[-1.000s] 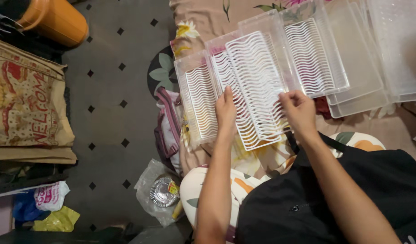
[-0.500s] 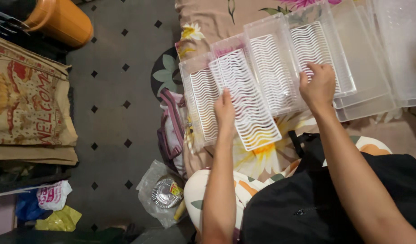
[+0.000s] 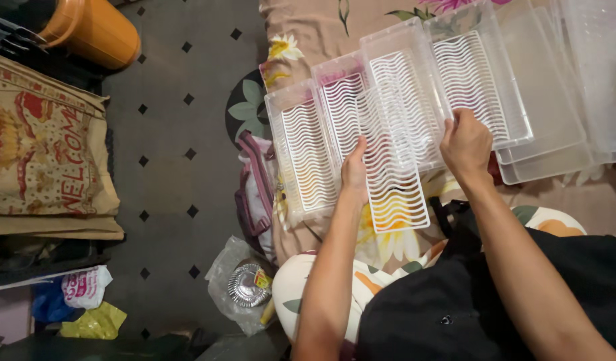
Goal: The person assembles clear plastic containers by inserting white wavy inserts into the bases and then placing the lids on top. The person handles the containers one at a time, stacking the completed units on the bed.
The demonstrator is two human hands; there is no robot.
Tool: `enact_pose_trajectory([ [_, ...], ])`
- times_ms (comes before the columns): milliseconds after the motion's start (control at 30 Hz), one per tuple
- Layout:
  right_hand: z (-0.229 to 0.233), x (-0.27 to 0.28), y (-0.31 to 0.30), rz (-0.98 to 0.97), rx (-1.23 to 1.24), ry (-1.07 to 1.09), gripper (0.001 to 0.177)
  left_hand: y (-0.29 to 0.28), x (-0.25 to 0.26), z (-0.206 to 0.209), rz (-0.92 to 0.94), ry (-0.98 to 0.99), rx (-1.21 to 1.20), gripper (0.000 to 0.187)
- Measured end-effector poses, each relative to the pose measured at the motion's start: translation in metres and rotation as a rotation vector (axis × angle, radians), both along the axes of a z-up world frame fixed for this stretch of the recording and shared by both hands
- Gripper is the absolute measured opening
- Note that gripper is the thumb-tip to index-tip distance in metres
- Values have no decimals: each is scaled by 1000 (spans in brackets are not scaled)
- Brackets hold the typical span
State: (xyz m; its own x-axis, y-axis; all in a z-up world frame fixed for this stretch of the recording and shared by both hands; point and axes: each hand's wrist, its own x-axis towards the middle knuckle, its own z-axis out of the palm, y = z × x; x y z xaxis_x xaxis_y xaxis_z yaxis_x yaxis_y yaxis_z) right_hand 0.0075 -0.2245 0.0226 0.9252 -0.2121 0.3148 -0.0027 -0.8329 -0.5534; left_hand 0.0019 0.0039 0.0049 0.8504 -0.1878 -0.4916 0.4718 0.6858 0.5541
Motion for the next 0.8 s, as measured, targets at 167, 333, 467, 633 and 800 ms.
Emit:
enact_pose_trajectory([
  [167, 9, 4, -6, 5, -7, 106, 24, 0, 2, -11, -49, 40, -132, 48],
  [333, 39, 7, -4, 28, 402, 179, 21, 1, 0, -20, -62, -15, -169, 52],
  [467, 53, 8, -6, 10, 679, 226, 27, 7, 4, -17, 52, 12, -236, 52],
  [633, 52, 60, 18, 74, 1264, 303, 54, 16, 16, -3, 502, 44, 59, 46],
  [800, 34, 159, 86, 231, 1425, 267, 43, 9, 15, 6, 573, 3, 54, 45],
])
